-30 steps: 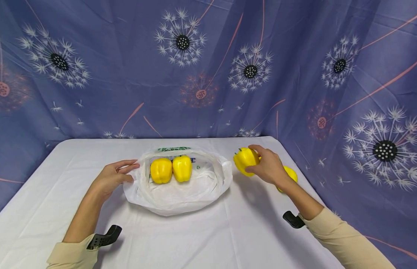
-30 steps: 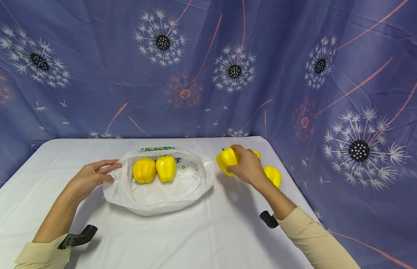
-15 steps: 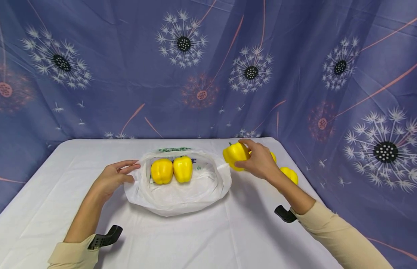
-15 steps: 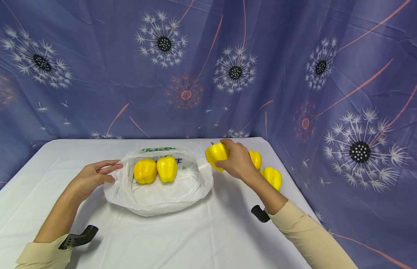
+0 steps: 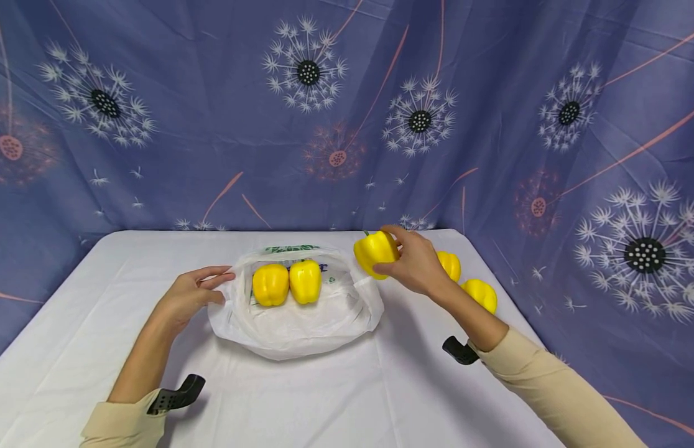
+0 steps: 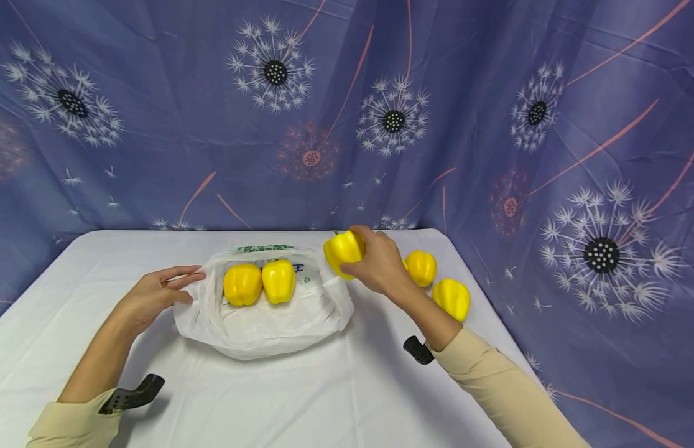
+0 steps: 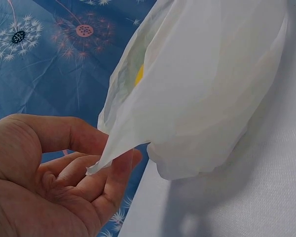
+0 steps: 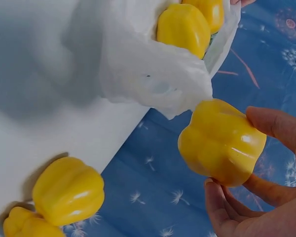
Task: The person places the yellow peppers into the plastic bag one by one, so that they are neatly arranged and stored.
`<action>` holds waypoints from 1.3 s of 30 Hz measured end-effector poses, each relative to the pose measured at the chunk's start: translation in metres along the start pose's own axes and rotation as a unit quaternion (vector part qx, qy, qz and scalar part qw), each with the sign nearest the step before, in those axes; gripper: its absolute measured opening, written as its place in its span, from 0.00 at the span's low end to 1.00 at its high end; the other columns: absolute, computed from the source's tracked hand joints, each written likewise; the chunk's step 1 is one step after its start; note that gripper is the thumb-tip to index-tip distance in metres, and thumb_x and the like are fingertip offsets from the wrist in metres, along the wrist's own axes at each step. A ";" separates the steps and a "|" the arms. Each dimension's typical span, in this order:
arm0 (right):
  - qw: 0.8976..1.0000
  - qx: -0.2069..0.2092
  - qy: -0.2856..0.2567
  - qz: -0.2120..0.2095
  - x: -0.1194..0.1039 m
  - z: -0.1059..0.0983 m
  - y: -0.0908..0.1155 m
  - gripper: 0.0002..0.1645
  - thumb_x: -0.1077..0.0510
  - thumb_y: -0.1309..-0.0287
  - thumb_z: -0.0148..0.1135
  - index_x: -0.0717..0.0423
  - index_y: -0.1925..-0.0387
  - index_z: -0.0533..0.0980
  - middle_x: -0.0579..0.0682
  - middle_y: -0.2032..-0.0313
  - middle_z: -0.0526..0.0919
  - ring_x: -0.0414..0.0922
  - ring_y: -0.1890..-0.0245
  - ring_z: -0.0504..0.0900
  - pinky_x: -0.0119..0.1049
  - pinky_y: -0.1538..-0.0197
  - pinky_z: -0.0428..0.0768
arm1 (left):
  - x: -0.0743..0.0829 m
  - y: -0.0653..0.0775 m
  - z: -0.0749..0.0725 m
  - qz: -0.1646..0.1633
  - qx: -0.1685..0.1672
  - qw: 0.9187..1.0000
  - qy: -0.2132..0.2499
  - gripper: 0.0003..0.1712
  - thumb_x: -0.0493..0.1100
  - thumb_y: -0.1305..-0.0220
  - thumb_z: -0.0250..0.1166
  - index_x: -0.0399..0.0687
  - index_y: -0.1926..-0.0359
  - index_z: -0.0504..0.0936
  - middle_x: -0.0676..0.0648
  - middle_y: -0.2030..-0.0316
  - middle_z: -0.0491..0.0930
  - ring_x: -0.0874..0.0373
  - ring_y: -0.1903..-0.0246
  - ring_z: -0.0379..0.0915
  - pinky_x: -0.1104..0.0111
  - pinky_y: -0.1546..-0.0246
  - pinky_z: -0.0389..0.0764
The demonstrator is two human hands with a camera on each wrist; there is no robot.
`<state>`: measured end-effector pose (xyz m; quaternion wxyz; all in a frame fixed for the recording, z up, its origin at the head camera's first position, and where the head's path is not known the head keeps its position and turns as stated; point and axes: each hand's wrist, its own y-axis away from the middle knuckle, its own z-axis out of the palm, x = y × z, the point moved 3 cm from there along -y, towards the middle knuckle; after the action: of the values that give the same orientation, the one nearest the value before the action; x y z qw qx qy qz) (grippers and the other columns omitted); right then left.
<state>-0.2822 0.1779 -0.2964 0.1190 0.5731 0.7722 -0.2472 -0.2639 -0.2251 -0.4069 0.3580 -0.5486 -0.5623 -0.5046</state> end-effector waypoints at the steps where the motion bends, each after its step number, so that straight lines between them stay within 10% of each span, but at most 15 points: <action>1: 1.000 0.000 -0.002 0.000 -0.002 0.001 -0.001 0.45 0.51 0.54 0.77 0.53 0.32 0.72 0.56 0.41 0.83 0.57 0.50 0.83 0.51 0.50 0.81 | 0.000 0.000 0.000 -0.001 0.000 1.000 0.000 0.47 0.27 0.45 0.61 0.36 0.23 0.58 0.38 0.33 0.73 0.42 0.22 0.49 0.46 0.28 0.54; 39: 0.997 -0.067 -0.030 0.006 -0.041 0.045 -0.015 0.48 0.48 0.49 0.77 0.51 0.28 0.67 0.55 0.43 0.83 0.52 0.48 0.83 0.46 0.50 0.83 | 0.002 0.002 0.000 -0.002 0.000 1.000 0.004 0.47 0.27 0.46 0.61 0.37 0.23 0.59 0.38 0.33 0.73 0.41 0.22 0.46 0.42 0.28 0.51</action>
<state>-0.2878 0.1174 -0.3121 0.1817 0.5612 0.7794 -0.2111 -0.2625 -0.2245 -0.4044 0.3589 -0.5453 -0.5625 -0.5074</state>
